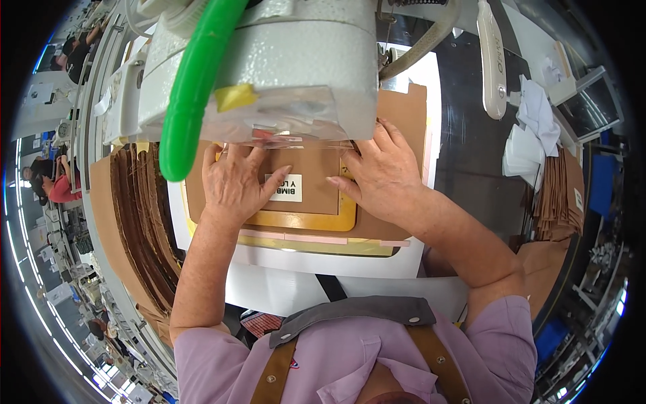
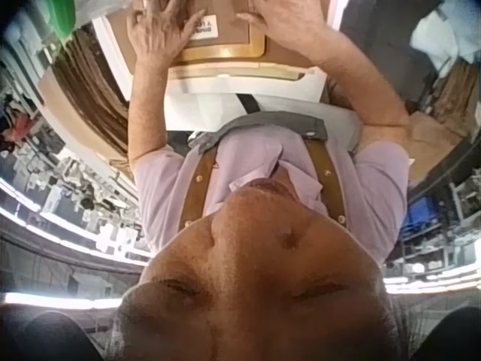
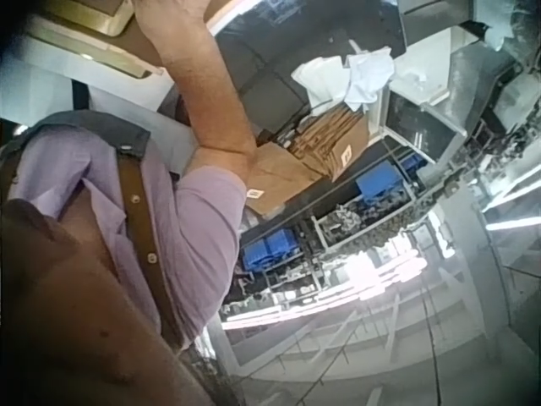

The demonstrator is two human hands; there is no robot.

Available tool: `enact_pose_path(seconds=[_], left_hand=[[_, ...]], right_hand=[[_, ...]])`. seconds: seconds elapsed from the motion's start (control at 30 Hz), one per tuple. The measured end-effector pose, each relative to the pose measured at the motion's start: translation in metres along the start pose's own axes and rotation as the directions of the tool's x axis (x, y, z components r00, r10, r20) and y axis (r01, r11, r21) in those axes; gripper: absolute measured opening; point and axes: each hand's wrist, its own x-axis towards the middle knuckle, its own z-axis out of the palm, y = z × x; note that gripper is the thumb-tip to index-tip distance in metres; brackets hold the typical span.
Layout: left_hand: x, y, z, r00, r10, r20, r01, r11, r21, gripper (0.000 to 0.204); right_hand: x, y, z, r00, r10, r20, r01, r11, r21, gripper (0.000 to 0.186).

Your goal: Sewing a leather pocket onto a panel using an industrial sewing machine.

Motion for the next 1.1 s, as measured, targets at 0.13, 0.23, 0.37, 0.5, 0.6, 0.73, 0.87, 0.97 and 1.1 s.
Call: enact_pose_path(seconds=[0.13, 0.23, 0.37, 0.5, 0.6, 0.73, 0.87, 0.97, 1.1], left_hand=[[0.003, 0.001, -0.007, 0.999, -0.005, 0.051, 0.006, 1.0, -0.03, 0.054], [0.007, 0.009, -0.001, 0.999, 0.035, 0.038, -0.031, 0.994, -0.109, 0.049], [0.016, 0.031, 0.014, 0.968, 0.225, -0.112, -0.251, 0.889, -0.383, 0.052], [0.022, 0.034, 0.017, 0.965, 0.261, -0.008, -0.223, 0.808, -0.545, 0.059], [0.021, 0.034, 0.029, 0.961, 0.272, -0.043, -0.258, 0.837, -0.483, 0.06], [0.022, 0.034, 0.026, 0.958, 0.274, 0.085, -0.2, 0.849, -0.489, 0.064], [0.022, 0.036, 0.018, 0.959, 0.274, 0.07, -0.215, 0.866, -0.451, 0.07], [0.02, 0.033, 0.02, 0.96, 0.275, 0.056, -0.217, 0.854, -0.472, 0.071], [0.017, 0.037, 0.02, 0.961, 0.275, 0.01, -0.241, 0.86, -0.45, 0.066]], right_hand=[[0.002, -0.001, 0.002, 1.0, -0.01, 0.008, 0.01, 1.0, 0.005, 0.063], [0.001, 0.0, 0.001, 1.0, -0.014, 0.014, 0.014, 1.0, -0.003, 0.063], [-0.002, -0.002, -0.002, 1.0, -0.008, -0.008, 0.009, 0.999, 0.041, 0.062], [-0.017, -0.005, -0.002, 0.997, -0.051, -0.061, 0.059, 0.987, 0.147, 0.049], [-0.032, -0.009, -0.006, 0.982, -0.172, -0.076, 0.185, 0.953, 0.238, 0.037], [-0.042, -0.021, 0.0, 0.956, -0.281, -0.086, 0.294, 0.91, 0.292, 0.033], [-0.037, -0.022, -0.001, 0.949, -0.303, -0.086, 0.315, 0.912, 0.264, 0.031], [-0.037, -0.023, 0.002, 0.943, -0.312, -0.117, 0.331, 0.919, 0.215, 0.024], [-0.042, -0.021, 0.005, 0.942, -0.312, -0.121, 0.33, 0.925, 0.187, 0.018]])
